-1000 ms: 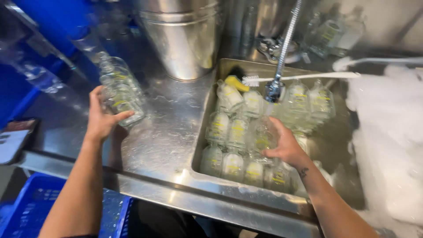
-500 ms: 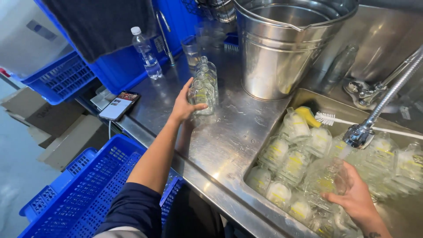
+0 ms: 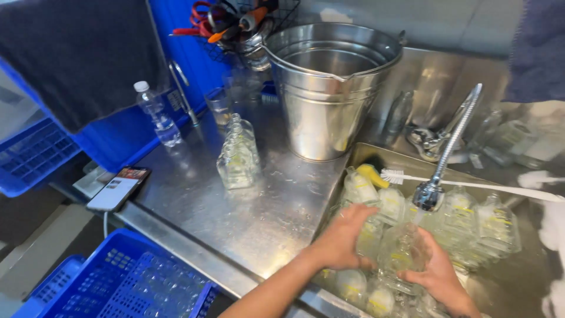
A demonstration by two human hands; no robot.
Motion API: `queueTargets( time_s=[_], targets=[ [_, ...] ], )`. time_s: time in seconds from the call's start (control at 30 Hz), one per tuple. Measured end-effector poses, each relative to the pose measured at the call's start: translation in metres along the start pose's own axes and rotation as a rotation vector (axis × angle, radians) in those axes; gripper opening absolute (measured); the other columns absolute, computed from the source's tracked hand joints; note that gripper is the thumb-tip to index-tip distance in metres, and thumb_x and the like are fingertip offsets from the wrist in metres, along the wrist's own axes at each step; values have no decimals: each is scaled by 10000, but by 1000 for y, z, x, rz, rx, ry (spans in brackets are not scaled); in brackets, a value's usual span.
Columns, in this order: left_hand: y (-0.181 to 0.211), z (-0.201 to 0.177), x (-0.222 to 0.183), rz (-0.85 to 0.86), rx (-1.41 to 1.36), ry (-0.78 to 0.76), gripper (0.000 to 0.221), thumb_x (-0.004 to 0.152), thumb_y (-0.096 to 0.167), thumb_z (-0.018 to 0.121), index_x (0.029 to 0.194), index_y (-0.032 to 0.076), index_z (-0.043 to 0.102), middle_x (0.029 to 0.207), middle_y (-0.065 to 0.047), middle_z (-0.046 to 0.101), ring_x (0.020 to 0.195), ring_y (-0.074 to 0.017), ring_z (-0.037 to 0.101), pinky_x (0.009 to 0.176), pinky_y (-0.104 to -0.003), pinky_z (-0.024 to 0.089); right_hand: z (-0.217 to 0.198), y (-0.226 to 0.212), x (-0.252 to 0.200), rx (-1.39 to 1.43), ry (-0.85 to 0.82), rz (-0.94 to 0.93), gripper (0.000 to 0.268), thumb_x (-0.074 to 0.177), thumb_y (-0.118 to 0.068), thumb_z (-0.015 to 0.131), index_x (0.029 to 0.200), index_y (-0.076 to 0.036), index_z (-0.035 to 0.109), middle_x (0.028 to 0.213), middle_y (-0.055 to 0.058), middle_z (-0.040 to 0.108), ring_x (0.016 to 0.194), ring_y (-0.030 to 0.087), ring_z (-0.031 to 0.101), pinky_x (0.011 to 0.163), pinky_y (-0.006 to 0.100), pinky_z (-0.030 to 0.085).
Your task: Rinsing and washing glass bottles under a faucet in a production sink area.
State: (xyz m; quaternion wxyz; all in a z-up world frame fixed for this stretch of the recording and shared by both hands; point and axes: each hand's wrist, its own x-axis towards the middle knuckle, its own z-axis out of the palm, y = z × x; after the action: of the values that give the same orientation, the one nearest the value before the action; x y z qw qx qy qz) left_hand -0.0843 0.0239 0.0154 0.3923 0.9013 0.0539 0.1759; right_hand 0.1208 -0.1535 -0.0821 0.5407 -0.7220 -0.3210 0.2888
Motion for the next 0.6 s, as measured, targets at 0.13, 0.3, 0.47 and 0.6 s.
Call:
queueTargets(
  time_s=[0.13,0.3,0.47,0.6],
  targets=[
    [-10,69,29,-311,-380,-317,1443,426,449,759,1612,127,2,1684,-135,118,1531,-277,220,1206,-380,251,-6,35,20,158,-9,-58,1131,495,104,905,1506,-72,430,1415,110,619,1292,227,588,1063,352,445],
    [-33,104,44,-231,-535,-105,1462,444,152,1007,1606,15,132,1592,-320,223,1516,-468,186,1270,-537,183,-1,24,6,348,-38,-168,1118,511,194,846,1487,-152,425,1320,-51,529,1284,124,501,1119,342,407],
    [-5,72,45,-354,-499,-261,1456,469,34,997,1619,165,113,1593,-249,278,1491,-436,299,1252,-543,276,6,2,-9,373,-44,-119,1160,490,166,897,1499,-154,422,1375,-36,538,1304,132,470,1164,349,323],
    [-1,75,50,-427,-503,-236,1319,492,175,1017,1551,214,232,1526,-198,471,1459,-390,398,1238,-514,326,9,0,-7,440,-51,-144,1067,509,241,833,1435,-120,447,1312,-45,544,1253,114,508,1112,306,390]
  ],
)
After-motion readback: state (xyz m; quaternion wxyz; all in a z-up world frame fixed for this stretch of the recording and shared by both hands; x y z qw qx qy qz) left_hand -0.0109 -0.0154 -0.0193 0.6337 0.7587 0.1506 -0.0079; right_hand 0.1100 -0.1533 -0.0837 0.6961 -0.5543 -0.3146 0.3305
